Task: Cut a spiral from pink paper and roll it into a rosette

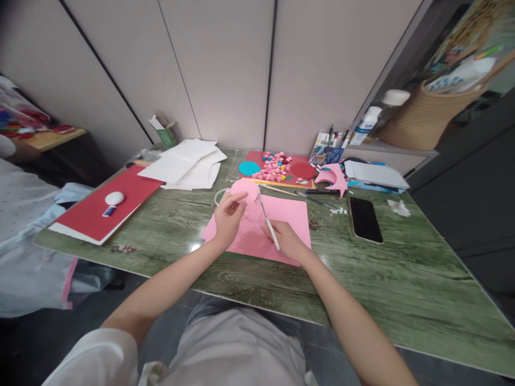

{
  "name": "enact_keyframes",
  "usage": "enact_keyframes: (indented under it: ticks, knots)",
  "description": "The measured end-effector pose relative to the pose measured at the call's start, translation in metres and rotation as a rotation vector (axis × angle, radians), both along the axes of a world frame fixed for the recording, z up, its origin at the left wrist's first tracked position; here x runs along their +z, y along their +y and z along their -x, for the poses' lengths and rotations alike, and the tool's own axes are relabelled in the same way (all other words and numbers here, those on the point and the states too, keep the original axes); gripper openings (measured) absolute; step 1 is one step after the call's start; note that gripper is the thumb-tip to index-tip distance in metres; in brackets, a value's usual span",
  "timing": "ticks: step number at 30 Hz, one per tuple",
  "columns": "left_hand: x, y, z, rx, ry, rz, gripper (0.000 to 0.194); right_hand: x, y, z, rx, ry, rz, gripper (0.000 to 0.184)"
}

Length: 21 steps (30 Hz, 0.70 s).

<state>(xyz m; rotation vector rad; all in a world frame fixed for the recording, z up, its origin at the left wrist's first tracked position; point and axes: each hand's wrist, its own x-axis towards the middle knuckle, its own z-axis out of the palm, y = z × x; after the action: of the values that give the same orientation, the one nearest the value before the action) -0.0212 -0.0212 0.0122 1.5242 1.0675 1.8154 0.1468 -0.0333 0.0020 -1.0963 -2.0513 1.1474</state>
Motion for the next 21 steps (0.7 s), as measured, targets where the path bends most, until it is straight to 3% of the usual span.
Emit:
enact_keyframes:
  ticks: [21]
  knots:
    - [-0.0015, 0.0011, 0.0011, 0.058, -0.033, -0.025, 0.022, 0.0042, -0.0017, 0.0016, -0.001, -0.024, 0.014, 0.035]
